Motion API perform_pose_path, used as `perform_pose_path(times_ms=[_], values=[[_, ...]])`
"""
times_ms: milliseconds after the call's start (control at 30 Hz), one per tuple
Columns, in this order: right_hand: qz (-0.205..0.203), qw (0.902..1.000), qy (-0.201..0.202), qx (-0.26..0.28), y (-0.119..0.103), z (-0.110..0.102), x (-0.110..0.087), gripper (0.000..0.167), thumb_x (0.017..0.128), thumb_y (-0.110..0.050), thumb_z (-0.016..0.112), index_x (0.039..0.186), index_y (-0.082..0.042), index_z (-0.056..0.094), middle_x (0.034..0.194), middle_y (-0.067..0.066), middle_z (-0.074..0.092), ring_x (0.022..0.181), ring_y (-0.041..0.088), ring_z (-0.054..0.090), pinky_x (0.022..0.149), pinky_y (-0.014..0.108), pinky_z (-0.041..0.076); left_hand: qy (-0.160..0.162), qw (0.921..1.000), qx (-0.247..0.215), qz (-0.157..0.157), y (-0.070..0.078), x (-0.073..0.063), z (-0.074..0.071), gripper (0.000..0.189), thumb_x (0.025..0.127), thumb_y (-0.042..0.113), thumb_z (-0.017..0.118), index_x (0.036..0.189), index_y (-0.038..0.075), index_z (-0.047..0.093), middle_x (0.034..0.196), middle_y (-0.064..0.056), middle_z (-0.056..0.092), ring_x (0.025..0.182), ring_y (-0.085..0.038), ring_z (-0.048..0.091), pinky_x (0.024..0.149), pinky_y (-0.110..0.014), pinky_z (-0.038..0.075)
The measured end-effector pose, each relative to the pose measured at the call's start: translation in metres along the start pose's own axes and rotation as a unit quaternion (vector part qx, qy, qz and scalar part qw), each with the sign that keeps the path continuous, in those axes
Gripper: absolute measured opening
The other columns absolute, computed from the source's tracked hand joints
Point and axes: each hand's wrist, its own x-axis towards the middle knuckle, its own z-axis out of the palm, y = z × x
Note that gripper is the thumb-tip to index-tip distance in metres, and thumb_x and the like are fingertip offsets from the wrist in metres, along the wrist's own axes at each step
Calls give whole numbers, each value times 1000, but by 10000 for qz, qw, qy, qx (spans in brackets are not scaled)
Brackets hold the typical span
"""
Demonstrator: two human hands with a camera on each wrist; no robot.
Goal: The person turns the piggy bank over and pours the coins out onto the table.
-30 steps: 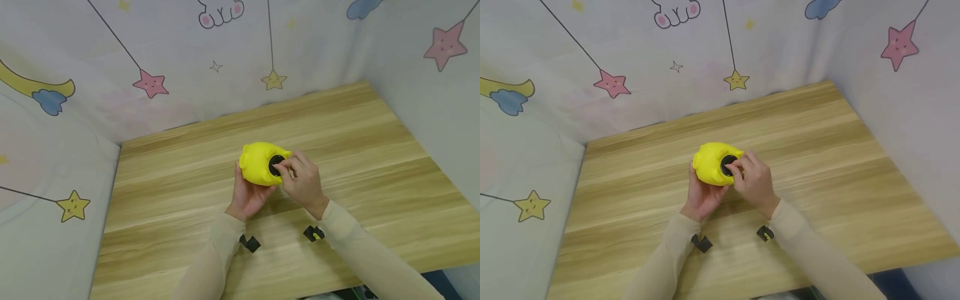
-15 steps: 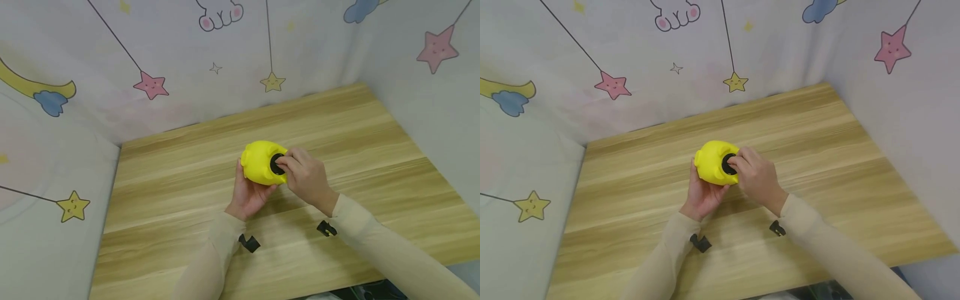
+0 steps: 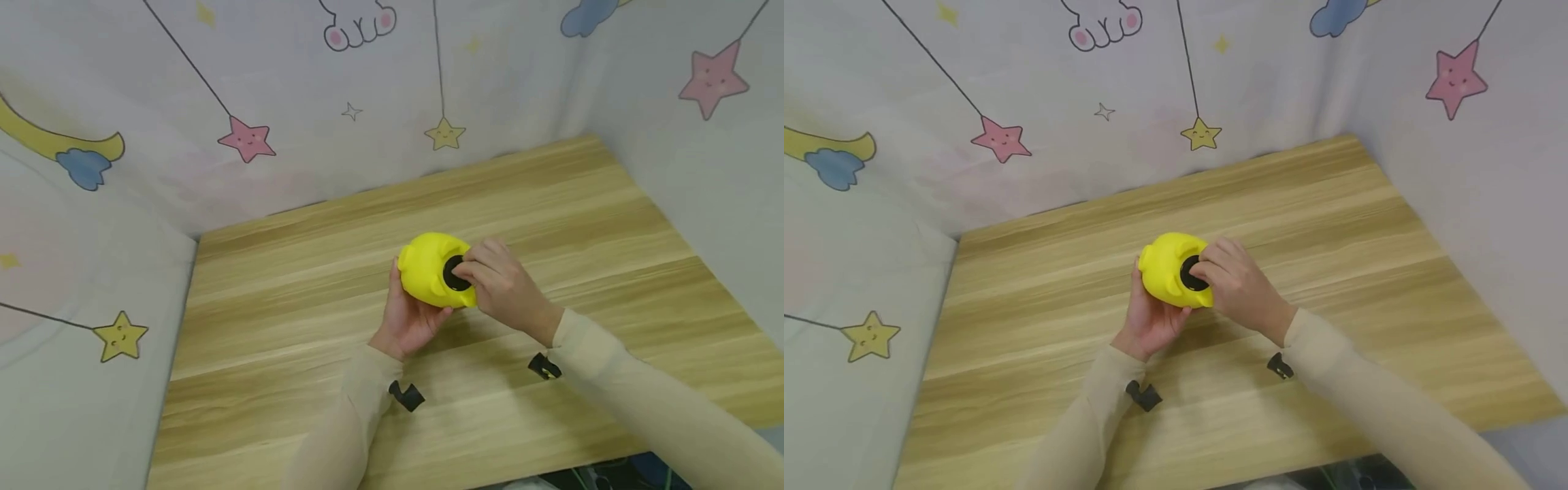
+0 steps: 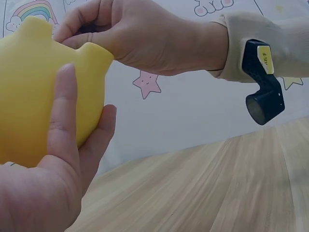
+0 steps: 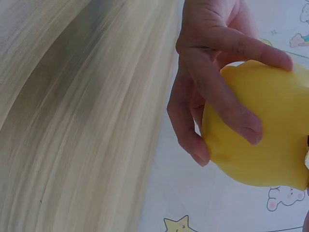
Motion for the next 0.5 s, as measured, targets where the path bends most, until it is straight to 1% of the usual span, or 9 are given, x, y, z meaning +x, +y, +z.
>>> perform_pose_path(times_ms=[100, 233, 367, 500], values=[[-125, 9999, -96, 45, 0, -2, 1, 32, 102, 0, 41, 84, 7, 67, 84, 14, 58, 77, 30, 49, 69, 38, 44, 84, 9999, -7, -135, 2, -1, -1, 79, 85, 74, 56, 134, 13, 48, 116, -10, 59, 97, -22, 67, 73, -31, 59], [-276, 9992, -272, 116, -1, -6, 1, 32, 101, 2, 41, 84, 7, 67, 85, 13, 59, 79, 30, 50, 70, 38, 45, 190, 9992, 44, -351, 4, -1, 0, 79, 83, 73, 60, 134, 14, 47, 115, -10, 59, 97, -22, 67, 71, -31, 59], [-444, 9978, -484, 85, 1, -10, -1, 31, 100, 4, 39, 86, 7, 67, 86, 13, 59, 81, 31, 52, 73, 40, 46, 258, 9984, 115, -494, 6, -1, 3, 81, 82, 74, 61, 135, 14, 45, 114, -11, 58, 95, -23, 68, 69, -31, 59], [-485, 9974, -533, 62, 2, -11, 0, 31, 100, 4, 39, 88, 7, 67, 87, 13, 60, 82, 30, 52, 73, 40, 47, 191, 9986, 123, -482, 9, -2, 3, 78, 86, 74, 55, 136, 14, 45, 115, -12, 58, 95, -24, 67, 69, -31, 59]])
